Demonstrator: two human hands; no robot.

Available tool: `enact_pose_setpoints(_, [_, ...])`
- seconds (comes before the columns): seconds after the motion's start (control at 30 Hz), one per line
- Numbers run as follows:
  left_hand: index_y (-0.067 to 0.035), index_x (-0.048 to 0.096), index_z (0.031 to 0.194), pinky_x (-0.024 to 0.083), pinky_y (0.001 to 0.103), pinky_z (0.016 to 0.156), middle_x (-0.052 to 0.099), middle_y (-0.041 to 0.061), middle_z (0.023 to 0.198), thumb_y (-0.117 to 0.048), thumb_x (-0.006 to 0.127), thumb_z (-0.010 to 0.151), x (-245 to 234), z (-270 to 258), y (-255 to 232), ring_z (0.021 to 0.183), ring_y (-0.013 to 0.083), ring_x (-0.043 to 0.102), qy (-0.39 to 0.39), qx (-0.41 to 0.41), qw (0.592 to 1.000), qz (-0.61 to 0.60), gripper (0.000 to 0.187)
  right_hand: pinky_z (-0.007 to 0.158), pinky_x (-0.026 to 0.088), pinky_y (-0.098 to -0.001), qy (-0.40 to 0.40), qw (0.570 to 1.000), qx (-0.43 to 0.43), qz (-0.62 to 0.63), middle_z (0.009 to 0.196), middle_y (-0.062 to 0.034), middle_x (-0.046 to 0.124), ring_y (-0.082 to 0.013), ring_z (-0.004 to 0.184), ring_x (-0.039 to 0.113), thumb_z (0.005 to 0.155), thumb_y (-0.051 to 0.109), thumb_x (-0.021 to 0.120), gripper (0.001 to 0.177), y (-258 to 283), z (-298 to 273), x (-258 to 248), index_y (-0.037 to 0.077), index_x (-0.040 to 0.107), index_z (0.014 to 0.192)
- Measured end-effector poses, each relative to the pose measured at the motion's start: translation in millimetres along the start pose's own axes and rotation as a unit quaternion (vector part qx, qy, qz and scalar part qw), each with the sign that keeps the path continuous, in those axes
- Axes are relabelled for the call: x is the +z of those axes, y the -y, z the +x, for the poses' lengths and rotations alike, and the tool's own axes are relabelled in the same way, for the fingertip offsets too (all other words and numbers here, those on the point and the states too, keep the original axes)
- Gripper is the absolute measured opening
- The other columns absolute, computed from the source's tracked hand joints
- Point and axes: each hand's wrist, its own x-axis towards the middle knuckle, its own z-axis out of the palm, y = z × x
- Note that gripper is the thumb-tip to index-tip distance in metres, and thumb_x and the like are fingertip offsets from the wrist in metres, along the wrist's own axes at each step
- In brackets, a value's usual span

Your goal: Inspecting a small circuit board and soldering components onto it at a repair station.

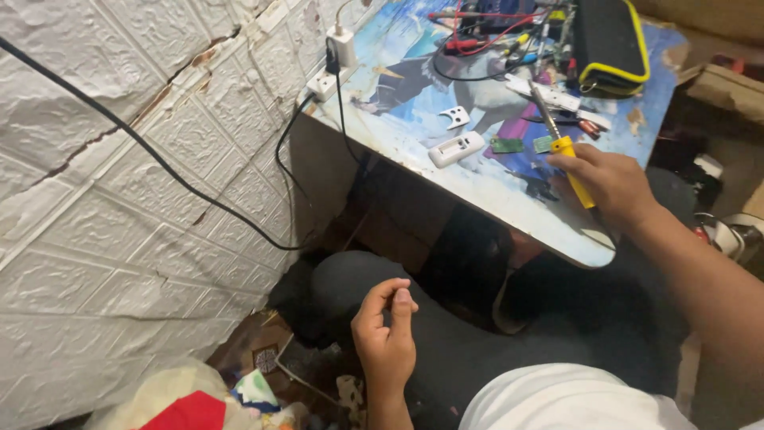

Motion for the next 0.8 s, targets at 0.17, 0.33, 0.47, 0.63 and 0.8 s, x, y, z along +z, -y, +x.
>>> enact_pose_setpoints(0.17, [-0.011,0.085,0.116,0.067,0.037,0.071,0.082,0.003,0.084,-0.027,0.067,0.108,-1.3,-7.5,14.1,0.078,0.0167,0.078,0.017,-0.038,0.999,-0.011,0.025,0.057,0.049,-0.0447,-0.02,0.999,-0.035,-0.032,0.119,-0.0121,0.072,-0.0314,0.077,0.069,0.111,0.032,0.077,0.049,4.3,6.5,-3.4,0.027,0.056,0.155])
enact_pose_setpoints(0.33, [-0.01,0.085,0.114,0.067,0.034,0.071,0.083,0.004,0.087,-0.027,0.066,0.109,0.0,-11.1,19.5,0.078,0.0157,0.079,0.022,-0.008,1.0,-0.006,0.026,0.064,0.051,-0.0475,0.033,0.998,-0.033,-0.03,0.124,-0.0148,0.068,-0.0326,0.08,0.066,0.112,0.031,0.072,0.052,11.7,7.8,-10.9,0.027,0.053,0.161])
enact_pose_setpoints(0.47, [-0.015,0.086,0.11,0.067,0.034,0.076,0.086,0.0,0.099,-0.031,0.065,0.106,4.7,0.3,3.8,0.078,0.014,0.083,0.046,0.004,0.998,0.046,0.027,0.063,0.046,-0.0505,-0.003,0.998,-0.047,-0.052,0.119,-0.0116,0.066,-0.033,0.073,0.064,0.112,0.034,0.071,0.046,11.8,10.8,-9.5,0.028,0.058,0.156])
enact_pose_setpoints(0.63, [-0.02,0.079,0.134,0.054,0.058,0.097,0.083,0.004,0.125,-0.034,0.048,0.117,49.8,64.2,5.4,0.113,0.037,0.074,0.264,0.007,0.903,0.338,0.038,0.065,0.05,-0.0469,0.042,0.998,-0.022,-0.036,0.122,-0.0103,0.065,-0.0305,0.076,0.066,0.11,0.036,0.07,0.053,-0.1,7.8,-1.0,0.034,0.051,0.159])
enact_pose_setpoints(0.8, [-0.013,0.079,0.133,0.061,0.056,0.096,0.083,0.015,0.115,-0.031,0.056,0.11,133.0,125.7,86.6,0.114,0.0383,0.08,0.317,-0.038,0.845,0.429,0.037,0.088,0.063,-0.046,-0.032,0.999,0.014,0.02,0.138,-0.0007,0.073,-0.0362,0.095,0.079,0.107,0.031,0.07,0.052,-4.0,1.6,3.4,0.045,0.061,0.156])
